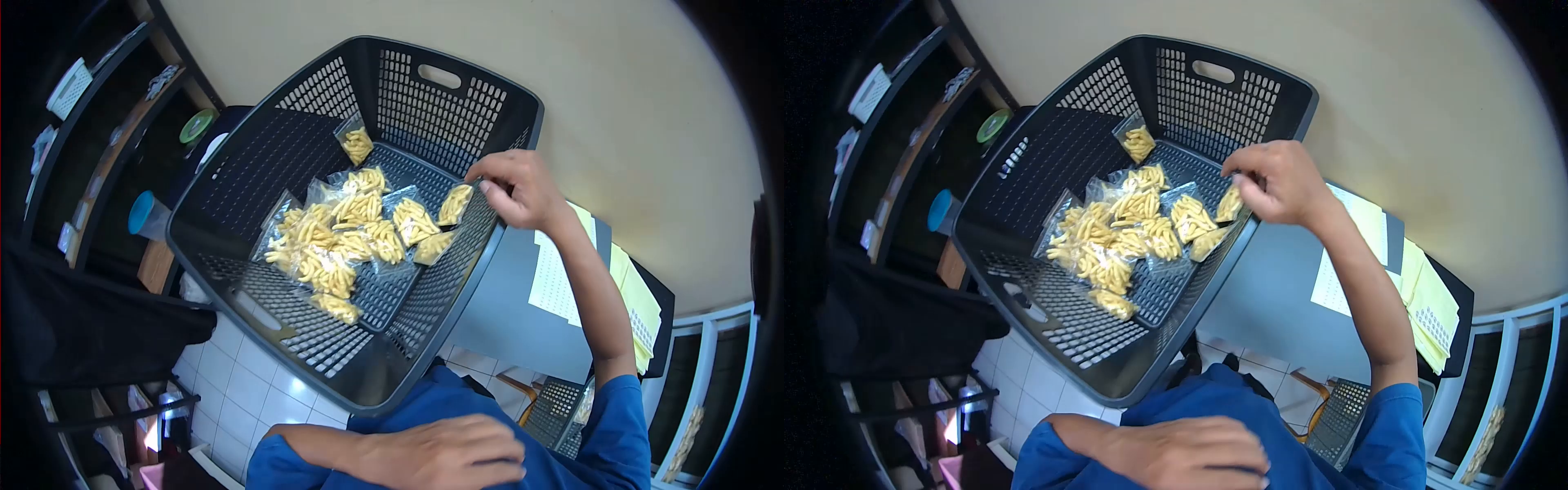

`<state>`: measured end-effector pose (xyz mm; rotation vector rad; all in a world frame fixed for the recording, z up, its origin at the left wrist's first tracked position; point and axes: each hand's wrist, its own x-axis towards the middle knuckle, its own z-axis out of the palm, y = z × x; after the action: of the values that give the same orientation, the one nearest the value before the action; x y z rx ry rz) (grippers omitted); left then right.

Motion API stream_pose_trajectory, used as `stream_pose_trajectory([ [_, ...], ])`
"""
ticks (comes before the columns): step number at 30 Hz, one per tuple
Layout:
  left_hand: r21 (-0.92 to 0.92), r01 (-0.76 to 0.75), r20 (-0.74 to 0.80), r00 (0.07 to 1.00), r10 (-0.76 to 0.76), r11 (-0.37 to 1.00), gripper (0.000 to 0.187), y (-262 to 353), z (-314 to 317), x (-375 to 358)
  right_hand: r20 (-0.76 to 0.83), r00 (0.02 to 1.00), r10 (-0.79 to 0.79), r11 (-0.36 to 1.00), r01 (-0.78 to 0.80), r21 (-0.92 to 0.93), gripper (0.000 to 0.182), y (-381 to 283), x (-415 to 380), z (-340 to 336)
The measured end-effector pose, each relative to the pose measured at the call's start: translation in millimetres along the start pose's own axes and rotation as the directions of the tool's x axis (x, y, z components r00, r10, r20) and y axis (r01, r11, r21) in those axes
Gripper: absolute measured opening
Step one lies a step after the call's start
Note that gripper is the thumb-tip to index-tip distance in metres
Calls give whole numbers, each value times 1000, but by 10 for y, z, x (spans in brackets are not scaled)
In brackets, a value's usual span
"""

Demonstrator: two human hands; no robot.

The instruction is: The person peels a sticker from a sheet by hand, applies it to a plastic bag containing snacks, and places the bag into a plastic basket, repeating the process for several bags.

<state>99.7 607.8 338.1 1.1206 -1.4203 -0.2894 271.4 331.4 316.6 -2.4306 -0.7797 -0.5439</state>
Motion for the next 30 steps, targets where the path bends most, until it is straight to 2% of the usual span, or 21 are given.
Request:
stream_pose_trajectory([
  [1, 48, -56, -2, 998, 56, 997, 16, 187, -111, 17, -1, 1000, 7, 1000, -7, -2, 22, 24, 43, -38],
  [2, 29, -57, -86, 995, 59, 998, 18, 360, -207, -10, 14, 999, 43, 999, -43, 25, 28, 22, 87, -73],
  [4, 138, 32, -20, 999, -30, 990, 15, 557, -633, -179, 63, 995, 78, 997, -77, -29, 27, 86, 170, -171],
  [5, 342, 64, -110, 994, -28, 937, 8, 623, -804, -240, 89, 991, 98, 994, -93, -57, 27, 123, 191, -201],
  [6, 492, 82, -283, 956, 70, 867, 4, 570, -994, -275, 95, 991, 91, 992, -82, -97, 27, 184, 178, -226],
  [7, 636, 264, -356, 934, -28, 725, 5, 618, -1316, -314, 98, 991, 93, 987, -79, -136, 28, 241, 181, -261],
  [8, 714, 385, -413, 906, -92, 585, 19, 617, -1672, -358, 96, 991, 98, 981, -79, -180, 29, 258, 197, -289],
  [9, 795, 443, -430, 894, -130, 415, 20, 585, -2022, -405, 81, 992, 93, 964, -70, -256, 29, 230, 237, -305],
  [11, 815, 576, -561, 811, -165, 62, 33, 423, -2599, -607, 54, 994, 92, 909, -61, -413, 30, 161, 284, -357],
  [13, 761, 646, -610, 743, -275, 56, 49, 234, -3155, -896, 6, 968, 250, 851, -217, -478, 30, 227, 287, -396],
  [14, 721, 683, -591, 694, -411, 115, 59, 143, -3424, -1050, -25, 943, 333, 808, -299, -508, 30, 262, 265, -428],
  [17, 496, 814, -466, 543, -698, 302, 60, 105, -3642, -922, 15, 849, 528, 774, -475, -418, 29, 310, 244, -474],
  [18, 379, 829, -411, 549, -728, 412, 61, 60, -3735, -959, -23, 815, 579, 750, -543, -378, 29, 298, 279, -417],
  [20, 405, 731, -344, 678, -649, 549, 62, -214, -3976, -1103, -94, 738, 668, 693, -664, -283, 29, 304, 385, -280],
  [21, 450, 640, -291, 765, -575, 623, 63, -371, -4069, -1173, -99, 727, 680, 678, -674, -294, 30, 277, 441, -254],
  [22, 330, 670, -355, 741, -570, 665, 63, -374, -4021, -1124, -104, 716, 691, 662, -684, -306, 30, 251, 497, -265],
  [23, 312, 730, -392, 682, -618, 607, 62, -318, -4008, -1042, -109, 703, 703, 645, -694, -318, 31, 222, 548, -278],
  [24, 270, 706, -404, 700, -589, 655, 62, -378, -4023, -1052, -107, 664, 740, 618, -734, -283, 31, 183, 595, -279],
  [27, 184, 659, -446, 717, -535, 730, 57, -454, -4024, -1115, -141, 669, 730, 585, -718, -378, 29, 210, 597, -234],
  [30, 237, 705, -480, 683, -550, 668, 47, -355, -4028, -1161, -153, 790, 594, 475, -498, -726, 29, -83, 1063, 103],
])
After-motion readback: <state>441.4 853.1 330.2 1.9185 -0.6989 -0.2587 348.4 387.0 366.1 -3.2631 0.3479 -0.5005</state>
